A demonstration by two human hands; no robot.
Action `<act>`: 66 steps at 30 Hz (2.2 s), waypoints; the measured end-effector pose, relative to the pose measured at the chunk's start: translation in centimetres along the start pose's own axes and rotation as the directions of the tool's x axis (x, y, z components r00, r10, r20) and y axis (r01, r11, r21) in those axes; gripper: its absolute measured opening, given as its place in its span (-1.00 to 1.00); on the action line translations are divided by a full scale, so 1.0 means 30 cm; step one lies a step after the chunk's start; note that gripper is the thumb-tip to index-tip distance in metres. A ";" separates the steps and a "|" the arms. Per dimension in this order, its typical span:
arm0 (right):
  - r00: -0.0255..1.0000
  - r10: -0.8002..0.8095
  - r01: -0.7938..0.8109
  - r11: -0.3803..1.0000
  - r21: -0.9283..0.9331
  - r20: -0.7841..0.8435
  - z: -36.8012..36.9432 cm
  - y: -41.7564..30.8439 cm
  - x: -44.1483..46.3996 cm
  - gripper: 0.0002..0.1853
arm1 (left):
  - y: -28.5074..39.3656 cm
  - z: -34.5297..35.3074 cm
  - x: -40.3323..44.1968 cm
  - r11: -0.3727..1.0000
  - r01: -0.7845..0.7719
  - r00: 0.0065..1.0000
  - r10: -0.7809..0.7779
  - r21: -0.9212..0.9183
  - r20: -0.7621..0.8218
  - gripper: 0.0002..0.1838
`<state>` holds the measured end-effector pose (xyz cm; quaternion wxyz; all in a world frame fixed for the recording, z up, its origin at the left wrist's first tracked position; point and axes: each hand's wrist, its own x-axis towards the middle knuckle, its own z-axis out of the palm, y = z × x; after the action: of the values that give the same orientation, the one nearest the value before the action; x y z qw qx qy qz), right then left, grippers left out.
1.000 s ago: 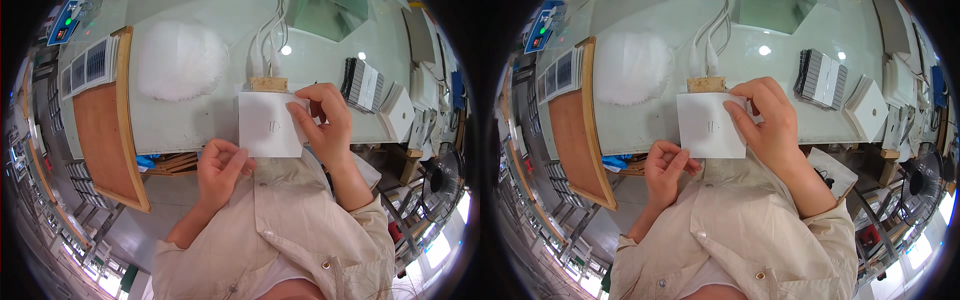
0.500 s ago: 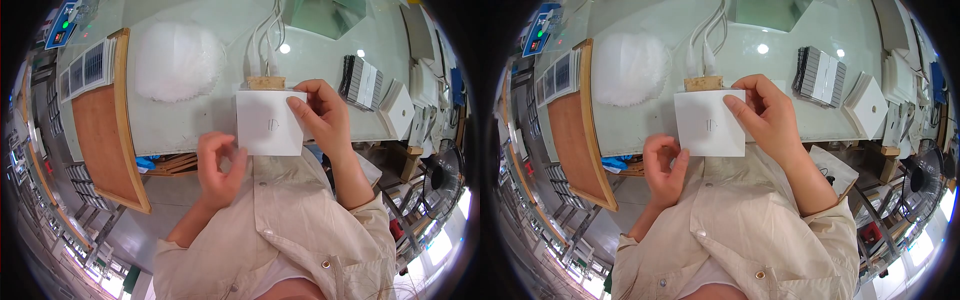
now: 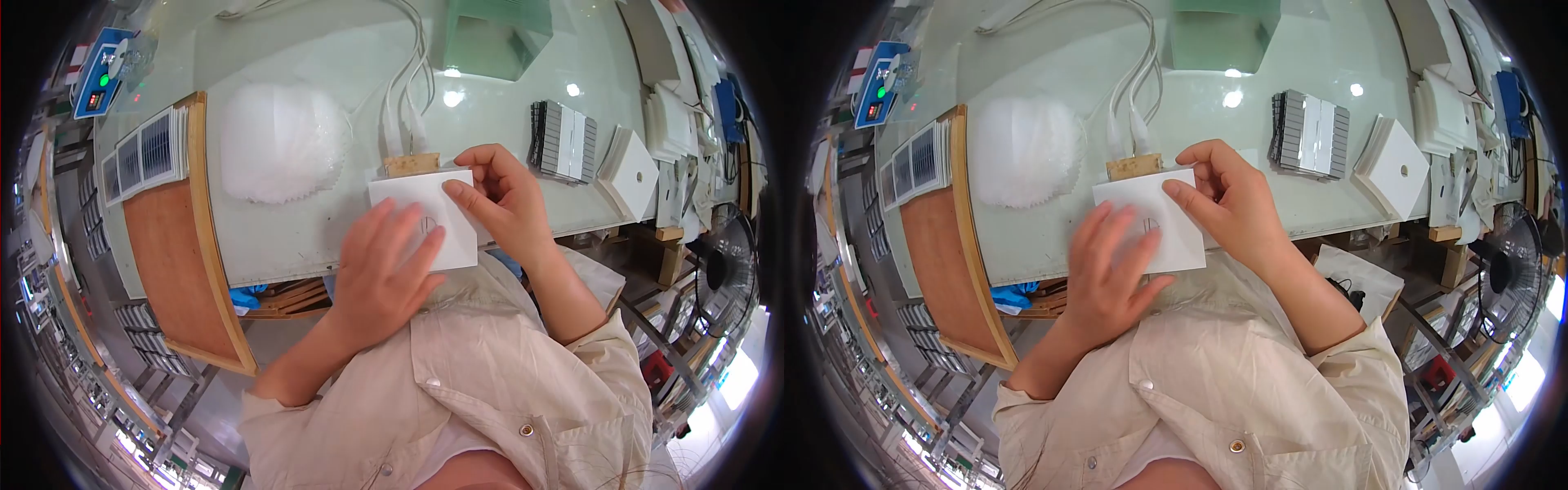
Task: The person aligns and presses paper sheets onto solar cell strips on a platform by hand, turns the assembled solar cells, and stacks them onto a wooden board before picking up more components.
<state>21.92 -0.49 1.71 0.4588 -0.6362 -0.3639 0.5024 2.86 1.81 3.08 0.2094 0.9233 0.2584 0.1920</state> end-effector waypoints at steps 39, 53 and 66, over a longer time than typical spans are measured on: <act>0.996 -0.072 0.056 0.970 -0.236 -0.060 -0.018 -0.027 0.003 -0.84 | 0.032 0.015 -0.117 0.212 0.582 0.597 -0.767 -0.785 0.236 -0.73; 0.999 -0.023 0.026 0.994 -0.102 0.034 -0.010 -0.035 0.000 -0.89 | 0.050 0.033 0.032 0.999 0.051 0.994 -0.050 -0.007 0.096 -0.55; 0.886 -0.106 0.006 0.976 0.219 0.451 0.069 -0.267 0.026 -0.85 | 0.026 -0.088 -0.107 -0.064 0.020 0.901 -0.431 -0.998 0.046 -0.46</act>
<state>20.07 3.20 8.91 0.4390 -0.4358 -0.4250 0.6609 -0.59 0.18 4.87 0.7902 0.3973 0.2227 0.4100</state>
